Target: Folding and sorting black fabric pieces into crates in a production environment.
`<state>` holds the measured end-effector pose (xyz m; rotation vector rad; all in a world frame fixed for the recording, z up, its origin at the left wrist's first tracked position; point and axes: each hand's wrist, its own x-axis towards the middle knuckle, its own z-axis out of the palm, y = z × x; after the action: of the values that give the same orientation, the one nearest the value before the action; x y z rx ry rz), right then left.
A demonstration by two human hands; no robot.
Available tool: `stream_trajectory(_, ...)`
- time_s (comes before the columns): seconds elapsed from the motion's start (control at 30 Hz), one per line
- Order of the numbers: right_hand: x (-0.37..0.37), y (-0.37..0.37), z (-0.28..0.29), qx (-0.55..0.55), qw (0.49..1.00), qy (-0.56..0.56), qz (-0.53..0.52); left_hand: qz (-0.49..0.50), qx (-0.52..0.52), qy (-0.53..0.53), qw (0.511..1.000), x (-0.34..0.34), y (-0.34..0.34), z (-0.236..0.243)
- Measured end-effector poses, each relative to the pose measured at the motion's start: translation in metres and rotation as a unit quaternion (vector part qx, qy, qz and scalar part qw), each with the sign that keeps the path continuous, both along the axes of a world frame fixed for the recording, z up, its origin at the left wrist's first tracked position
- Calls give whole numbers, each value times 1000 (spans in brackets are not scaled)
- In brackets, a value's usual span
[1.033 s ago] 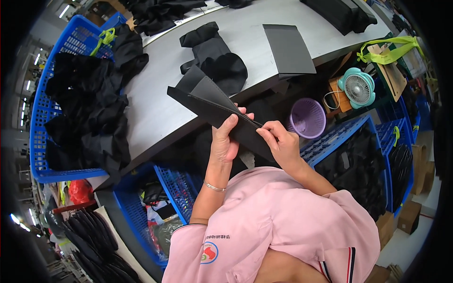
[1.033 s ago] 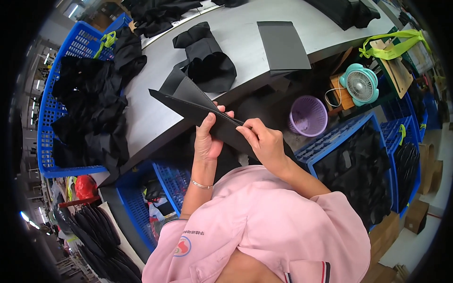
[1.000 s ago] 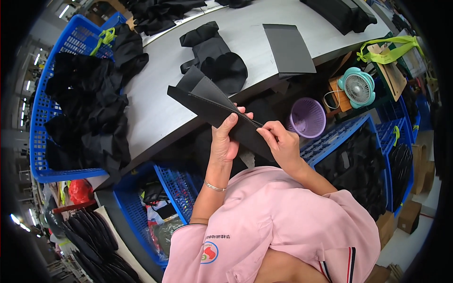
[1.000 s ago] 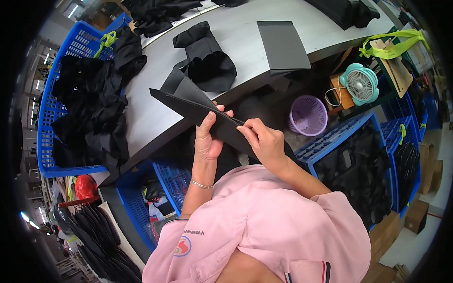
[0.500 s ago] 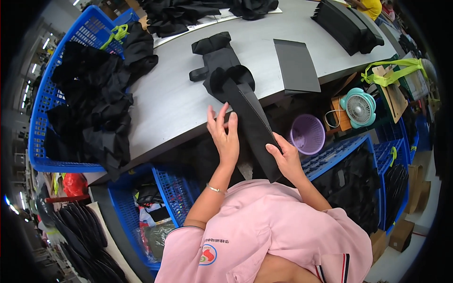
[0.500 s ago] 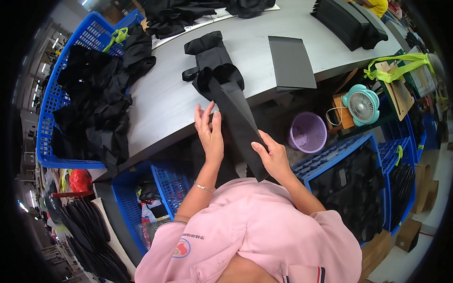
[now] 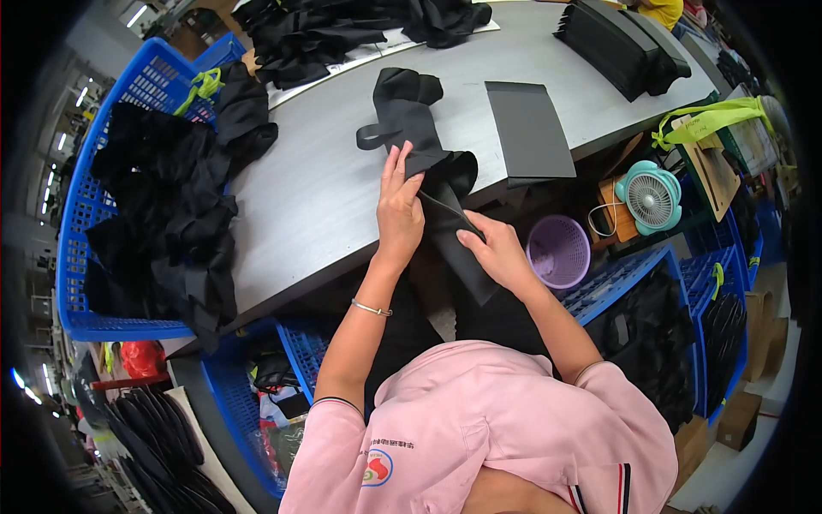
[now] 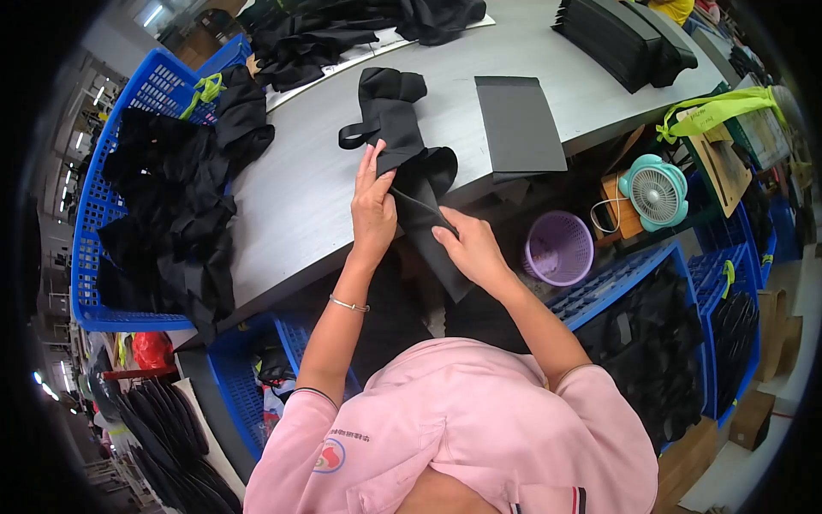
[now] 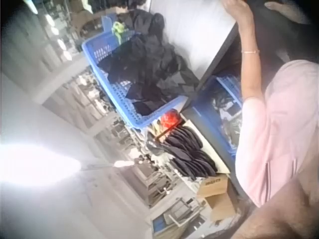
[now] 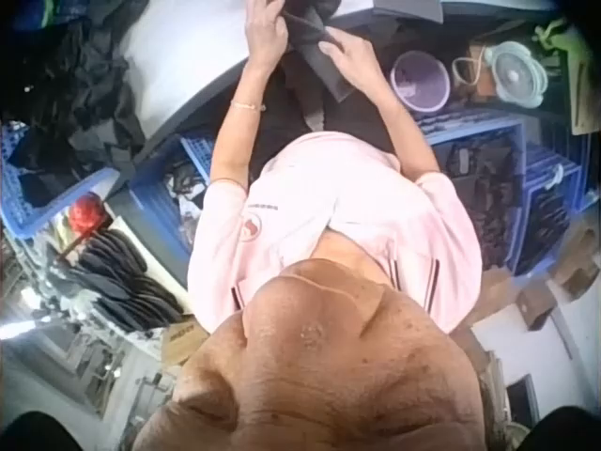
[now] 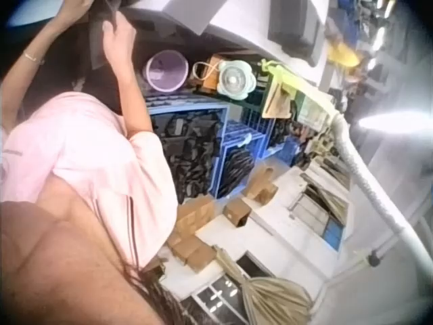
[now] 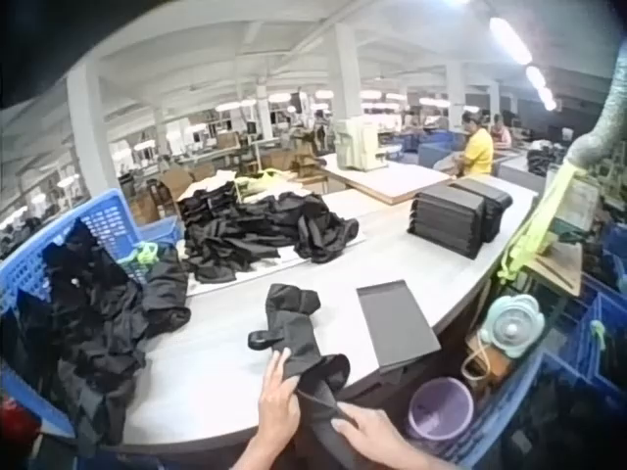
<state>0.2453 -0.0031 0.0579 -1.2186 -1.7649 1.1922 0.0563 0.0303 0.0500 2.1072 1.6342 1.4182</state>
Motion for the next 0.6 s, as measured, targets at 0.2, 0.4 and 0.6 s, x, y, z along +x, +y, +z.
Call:
stream_trajectory(0.2,-13,-13,16,90,971,-215,-56,-28,-3,-13,1000,-8,-14,21)
stream_trajectory(0.4,-19,8,-43,219,962,-157,-33,-222,-47,-50,973,21,-47,26)
stream_trajectory(0.6,-12,7,-84,44,981,189,27,-183,-4,-35,983,26,-77,31)
